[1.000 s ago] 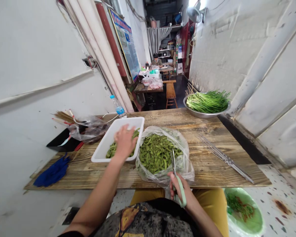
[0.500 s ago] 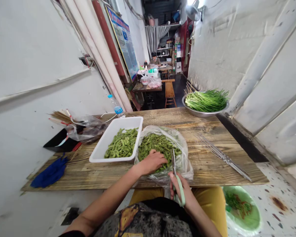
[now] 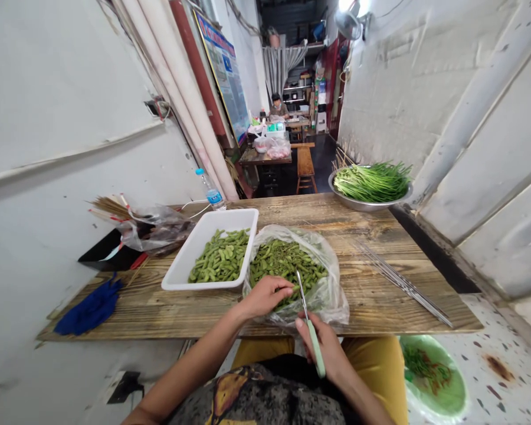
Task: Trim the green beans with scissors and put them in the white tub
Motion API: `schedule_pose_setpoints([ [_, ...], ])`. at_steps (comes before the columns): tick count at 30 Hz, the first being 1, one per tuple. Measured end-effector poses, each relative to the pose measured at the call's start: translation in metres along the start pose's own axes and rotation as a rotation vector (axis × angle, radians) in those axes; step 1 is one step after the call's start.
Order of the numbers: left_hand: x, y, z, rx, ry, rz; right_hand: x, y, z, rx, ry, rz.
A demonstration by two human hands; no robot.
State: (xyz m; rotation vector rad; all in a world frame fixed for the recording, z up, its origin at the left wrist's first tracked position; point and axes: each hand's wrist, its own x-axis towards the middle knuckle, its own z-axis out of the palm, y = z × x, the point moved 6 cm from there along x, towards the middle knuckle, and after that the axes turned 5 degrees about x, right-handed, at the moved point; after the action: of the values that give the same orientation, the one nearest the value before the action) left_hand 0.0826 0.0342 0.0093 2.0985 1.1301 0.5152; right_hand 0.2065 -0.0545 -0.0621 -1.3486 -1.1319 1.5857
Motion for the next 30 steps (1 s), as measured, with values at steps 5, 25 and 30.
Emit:
schedule_pose_setpoints([
  [5,-0.003,-0.004,-0.001,-0.185,-0.024,-0.035,0.000,-0.003,0.000,0.036,-0.010,0.018],
  [25,-0.006,-0.023,0.018,-1.026,0.185,-0.394,-0.001,-0.016,0.011,0.187,-0.042,0.078],
  [30,-0.006,-0.017,0.020,-0.944,0.205,-0.376,0.000,-0.016,0.010,0.152,-0.032,0.077],
])
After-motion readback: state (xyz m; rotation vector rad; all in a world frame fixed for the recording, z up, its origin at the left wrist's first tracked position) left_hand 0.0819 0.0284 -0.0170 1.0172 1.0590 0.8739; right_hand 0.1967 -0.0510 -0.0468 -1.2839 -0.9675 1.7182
